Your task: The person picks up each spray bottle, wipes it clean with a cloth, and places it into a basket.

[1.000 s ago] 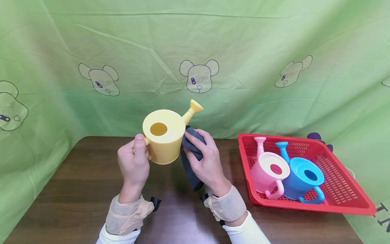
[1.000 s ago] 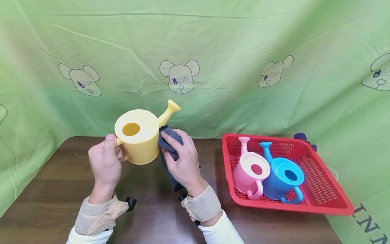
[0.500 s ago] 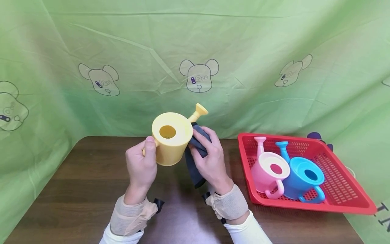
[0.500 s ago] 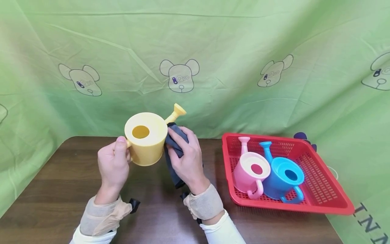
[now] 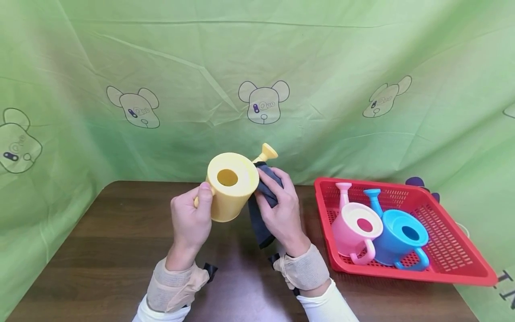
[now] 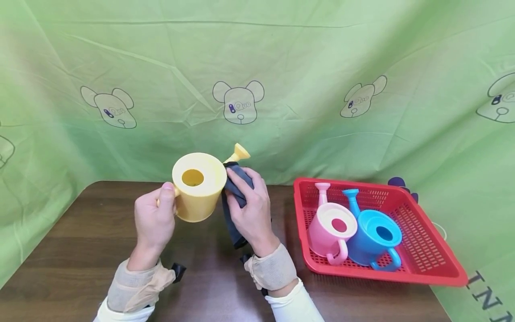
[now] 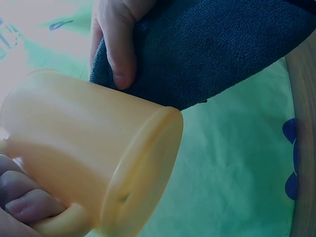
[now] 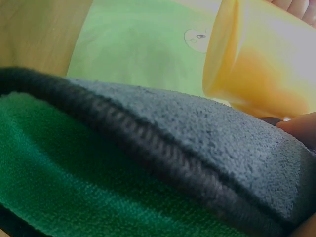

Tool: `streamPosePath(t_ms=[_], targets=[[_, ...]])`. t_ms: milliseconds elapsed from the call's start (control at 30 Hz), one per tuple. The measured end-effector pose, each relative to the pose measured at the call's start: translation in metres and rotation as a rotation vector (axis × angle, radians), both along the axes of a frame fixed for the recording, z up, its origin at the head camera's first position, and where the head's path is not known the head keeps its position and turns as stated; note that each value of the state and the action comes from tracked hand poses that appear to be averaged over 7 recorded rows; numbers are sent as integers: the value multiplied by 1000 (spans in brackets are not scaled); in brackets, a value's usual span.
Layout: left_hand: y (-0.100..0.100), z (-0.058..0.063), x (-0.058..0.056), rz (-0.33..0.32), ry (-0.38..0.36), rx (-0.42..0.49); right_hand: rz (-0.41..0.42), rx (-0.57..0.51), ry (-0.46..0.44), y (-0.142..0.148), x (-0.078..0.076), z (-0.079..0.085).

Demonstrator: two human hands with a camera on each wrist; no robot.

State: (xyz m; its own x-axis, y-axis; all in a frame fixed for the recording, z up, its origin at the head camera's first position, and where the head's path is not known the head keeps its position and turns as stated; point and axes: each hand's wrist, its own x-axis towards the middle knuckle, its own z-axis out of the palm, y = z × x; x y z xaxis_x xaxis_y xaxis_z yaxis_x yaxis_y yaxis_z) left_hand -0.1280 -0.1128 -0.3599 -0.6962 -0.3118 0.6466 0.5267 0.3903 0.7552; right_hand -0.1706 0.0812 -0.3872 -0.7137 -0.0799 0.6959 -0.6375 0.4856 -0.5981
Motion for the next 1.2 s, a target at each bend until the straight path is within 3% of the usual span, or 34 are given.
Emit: streamPosePath(t_ms=[533, 1033, 1200], targets=[[0, 2, -1, -21, 23, -30, -88, -53, 61, 4, -5, 1], [-9, 4, -2, 30, 6, -6, -133, -157, 73, 11, -7, 6], [-13, 5, -4, 39, 36, -27, -135, -158, 63, 13, -7, 7]])
